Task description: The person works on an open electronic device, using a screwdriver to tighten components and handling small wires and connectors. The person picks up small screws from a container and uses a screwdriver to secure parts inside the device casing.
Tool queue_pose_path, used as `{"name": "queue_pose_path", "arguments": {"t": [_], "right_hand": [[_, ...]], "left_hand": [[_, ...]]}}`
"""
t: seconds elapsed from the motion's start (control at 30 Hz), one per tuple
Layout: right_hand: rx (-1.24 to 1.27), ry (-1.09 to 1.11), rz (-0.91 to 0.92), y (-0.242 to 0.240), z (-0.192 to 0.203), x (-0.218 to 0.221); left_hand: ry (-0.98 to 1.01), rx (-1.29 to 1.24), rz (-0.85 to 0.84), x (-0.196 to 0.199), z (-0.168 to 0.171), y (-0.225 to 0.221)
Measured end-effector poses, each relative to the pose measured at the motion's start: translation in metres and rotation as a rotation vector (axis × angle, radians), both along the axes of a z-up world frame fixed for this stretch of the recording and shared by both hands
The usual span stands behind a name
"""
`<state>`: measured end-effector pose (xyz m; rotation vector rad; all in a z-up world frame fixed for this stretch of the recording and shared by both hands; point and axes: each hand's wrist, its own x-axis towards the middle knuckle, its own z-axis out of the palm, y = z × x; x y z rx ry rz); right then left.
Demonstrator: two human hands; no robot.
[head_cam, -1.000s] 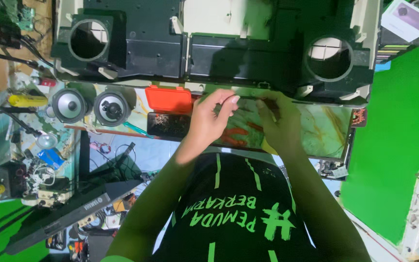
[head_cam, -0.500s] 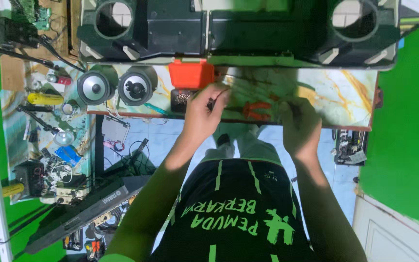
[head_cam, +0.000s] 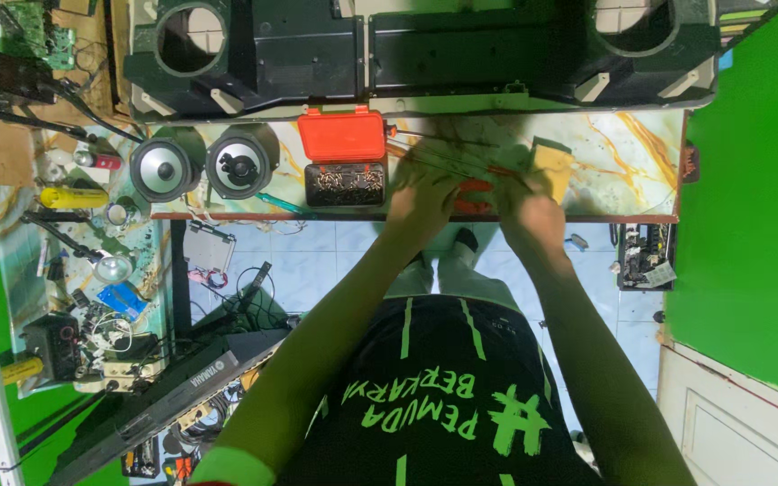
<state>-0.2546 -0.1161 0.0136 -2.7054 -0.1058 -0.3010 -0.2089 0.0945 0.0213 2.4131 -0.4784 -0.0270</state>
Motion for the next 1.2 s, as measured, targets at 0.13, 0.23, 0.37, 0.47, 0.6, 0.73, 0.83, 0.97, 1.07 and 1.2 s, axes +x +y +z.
{"name": "queue_pose_path", "arguments": {"t": [0.13,0.23,0.37,0.47,0.6,0.73,0.83,0.97,1.07,1.2], "right_hand": [[-0.112,-0.061,0.005,-0.004,-0.025,0.017],[-0.166,0.026,-0.048,-0.006,-0.038,0.024],[-0.340,0.014,-0.038,-0.012,-0.051,0.035],[-0.262,0.013,0.027,-0.020,-0.053,0.039],[-0.348,-0.012,-0.004,-0.017,-0.049,0.043],[-0.344,0.035,0.050,-0.021,-0.027,0.049],[-0.197,0.079,0.046,-0.024,-0.004,0.051],[-0.051,-0.042,0.138,-0.045,0.032,0.040],[0.057,0.104,0.175,-0.052,0.047,0.038],[0.805,0.284,-0.067,-0.049,0.060,0.007]], "left_hand": [[-0.344,0.125,-0.040,0.020,-0.043,-0.020],[-0.407,0.185,-0.052,0.029,-0.068,-0.025],[-0.380,0.313,-0.136,0.041,-0.087,-0.032],[-0.408,0.376,-0.169,0.048,-0.094,-0.036],[-0.307,0.343,-0.201,0.049,-0.103,-0.037],[-0.257,0.291,-0.209,0.056,-0.100,-0.038],[-0.314,0.276,-0.218,0.060,-0.082,-0.036],[-0.354,0.154,-0.142,0.052,-0.048,-0.030],[-0.338,0.017,-0.112,0.040,-0.027,-0.022],[-0.261,-0.181,-0.151,0.018,0.001,-0.014]]}}
